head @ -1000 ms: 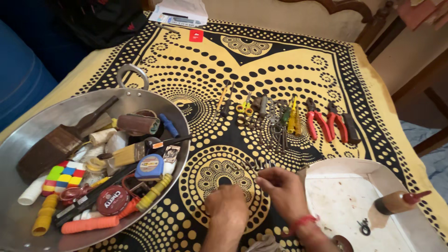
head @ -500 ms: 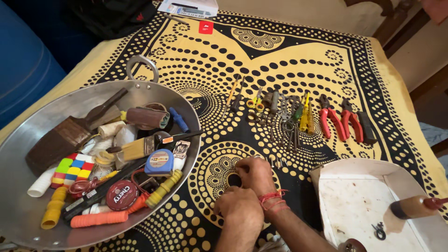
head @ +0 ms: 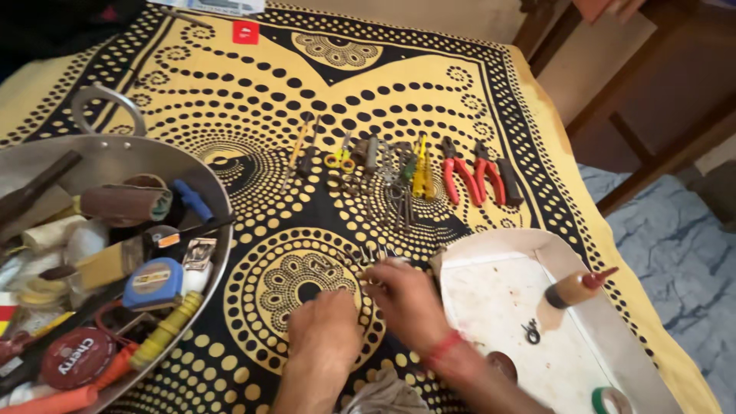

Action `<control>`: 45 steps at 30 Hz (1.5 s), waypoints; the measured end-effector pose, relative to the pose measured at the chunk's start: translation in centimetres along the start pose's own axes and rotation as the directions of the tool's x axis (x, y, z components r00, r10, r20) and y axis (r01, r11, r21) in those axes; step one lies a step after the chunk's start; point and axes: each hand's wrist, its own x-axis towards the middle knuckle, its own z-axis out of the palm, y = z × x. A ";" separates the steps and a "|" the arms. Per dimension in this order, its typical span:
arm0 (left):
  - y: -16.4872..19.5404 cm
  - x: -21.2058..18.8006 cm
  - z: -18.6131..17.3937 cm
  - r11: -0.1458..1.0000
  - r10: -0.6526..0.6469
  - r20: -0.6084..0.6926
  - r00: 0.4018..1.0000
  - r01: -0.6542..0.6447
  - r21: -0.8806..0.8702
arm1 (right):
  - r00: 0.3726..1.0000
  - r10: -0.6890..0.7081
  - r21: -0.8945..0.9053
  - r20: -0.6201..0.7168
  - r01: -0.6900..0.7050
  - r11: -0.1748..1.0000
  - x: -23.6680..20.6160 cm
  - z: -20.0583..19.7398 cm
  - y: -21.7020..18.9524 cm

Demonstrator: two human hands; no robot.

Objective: The person sits on a bed and repeatedly picks up small metal pieces, aligns them, and places them into a small container. They handle the parts one at a time, occasionally adjusting their position and the container.

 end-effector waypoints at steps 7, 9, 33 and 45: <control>7.6 -2.6 2.7 0.678 0.475 -0.299 0.828 -0.561 -0.476 | 0.821 0.536 -0.170 0.197 -0.510 0.843 -9.4 -14.9 3.5; 9.8 -4.0 4.4 0.591 0.558 -0.263 0.787 -0.600 -0.540 | 0.776 0.585 -0.277 0.238 -0.523 0.806 -11.7 -17.3 4.9; 10.5 -5.0 6.1 0.670 0.612 -0.018 0.790 -0.531 -0.518 | 0.524 0.713 -0.405 0.466 -0.590 0.699 -16.4 -16.9 6.6; 10.8 -5.4 5.0 0.677 0.585 -0.038 0.810 -0.513 -0.527 | 0.611 0.729 -0.346 0.308 -0.643 0.684 -17.3 -20.1 9.1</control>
